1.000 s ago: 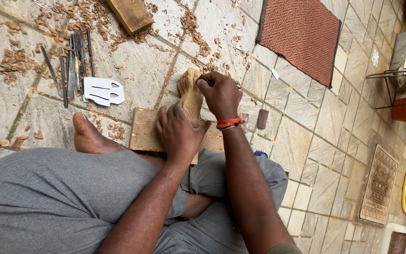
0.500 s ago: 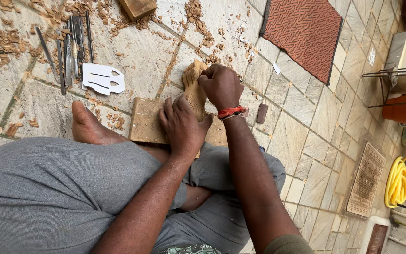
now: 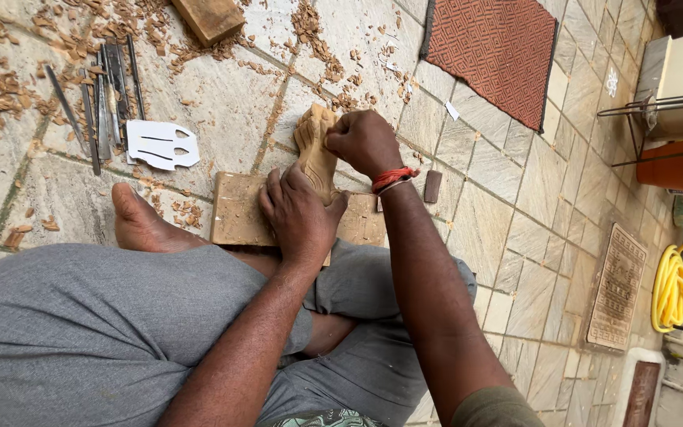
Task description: The person sits cross-legged on the floor and carves a wooden piece using a chisel. They hold the wood with one hand and use the chisel with the other to shape the surface, occasionally rotating the piece to access different areas.
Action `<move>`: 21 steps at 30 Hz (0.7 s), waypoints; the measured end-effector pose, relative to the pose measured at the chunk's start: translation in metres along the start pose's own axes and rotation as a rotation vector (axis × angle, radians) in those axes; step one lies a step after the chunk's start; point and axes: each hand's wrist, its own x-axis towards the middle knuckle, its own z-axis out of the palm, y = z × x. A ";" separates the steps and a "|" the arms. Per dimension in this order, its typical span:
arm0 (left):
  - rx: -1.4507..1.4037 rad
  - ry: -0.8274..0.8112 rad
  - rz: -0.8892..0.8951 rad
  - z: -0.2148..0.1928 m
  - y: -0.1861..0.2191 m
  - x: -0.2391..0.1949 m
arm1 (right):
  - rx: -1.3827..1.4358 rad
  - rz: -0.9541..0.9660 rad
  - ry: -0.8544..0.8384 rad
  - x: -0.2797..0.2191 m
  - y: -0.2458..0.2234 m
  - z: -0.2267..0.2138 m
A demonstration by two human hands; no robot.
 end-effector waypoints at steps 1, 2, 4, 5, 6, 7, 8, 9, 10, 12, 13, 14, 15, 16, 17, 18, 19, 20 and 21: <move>0.001 -0.014 -0.002 0.000 0.000 0.000 | 0.036 -0.028 0.033 0.001 0.001 0.000; 0.000 -0.017 -0.016 0.001 -0.001 0.001 | 0.023 -0.015 0.072 -0.001 -0.001 0.005; -0.002 -0.013 -0.024 0.000 -0.001 0.002 | 0.001 0.019 0.155 -0.009 -0.007 0.019; -0.002 -0.007 -0.019 0.000 0.000 0.001 | 0.022 0.033 0.068 -0.008 -0.002 0.015; 0.001 -0.003 -0.013 -0.001 0.000 0.001 | 0.048 0.049 -0.019 -0.007 0.005 0.007; -0.012 0.003 -0.024 -0.002 0.001 0.001 | 0.073 0.064 -0.106 -0.005 0.010 0.003; -0.028 0.002 -0.030 -0.003 0.002 0.001 | 0.096 0.072 0.006 -0.003 0.014 0.003; -0.043 0.001 -0.036 -0.002 0.003 0.001 | 0.117 0.080 0.118 0.001 0.017 0.003; -0.034 0.004 -0.031 -0.002 0.003 0.001 | 0.134 0.081 0.228 0.003 0.021 0.004; -0.013 0.015 -0.024 -0.001 0.002 0.001 | 0.115 0.025 0.289 0.001 0.017 0.018; -0.011 0.007 -0.022 -0.001 0.002 0.000 | 0.106 -0.005 0.318 0.000 0.013 0.022; -0.007 0.007 -0.023 0.000 0.001 0.000 | 0.071 0.004 0.320 -0.002 0.010 0.023; -0.003 0.007 -0.024 0.000 0.001 0.001 | 0.035 0.012 0.323 -0.007 0.007 0.024; 0.003 0.014 -0.020 0.000 -0.001 0.001 | 0.000 0.028 0.324 -0.013 0.004 0.024; 0.008 0.022 -0.016 0.001 -0.002 0.001 | -0.075 0.012 0.276 -0.017 0.000 0.025; 0.009 0.021 0.002 0.004 -0.001 0.001 | -0.153 0.010 0.238 -0.021 -0.002 0.024; -0.003 0.028 0.014 0.004 -0.001 -0.002 | -0.230 0.009 0.198 -0.023 -0.002 0.022; -0.017 0.049 0.026 0.003 -0.002 -0.002 | -0.151 0.041 0.079 -0.018 0.001 0.013; -0.032 0.070 0.038 0.003 -0.002 -0.001 | -0.072 0.072 -0.041 -0.009 0.008 0.000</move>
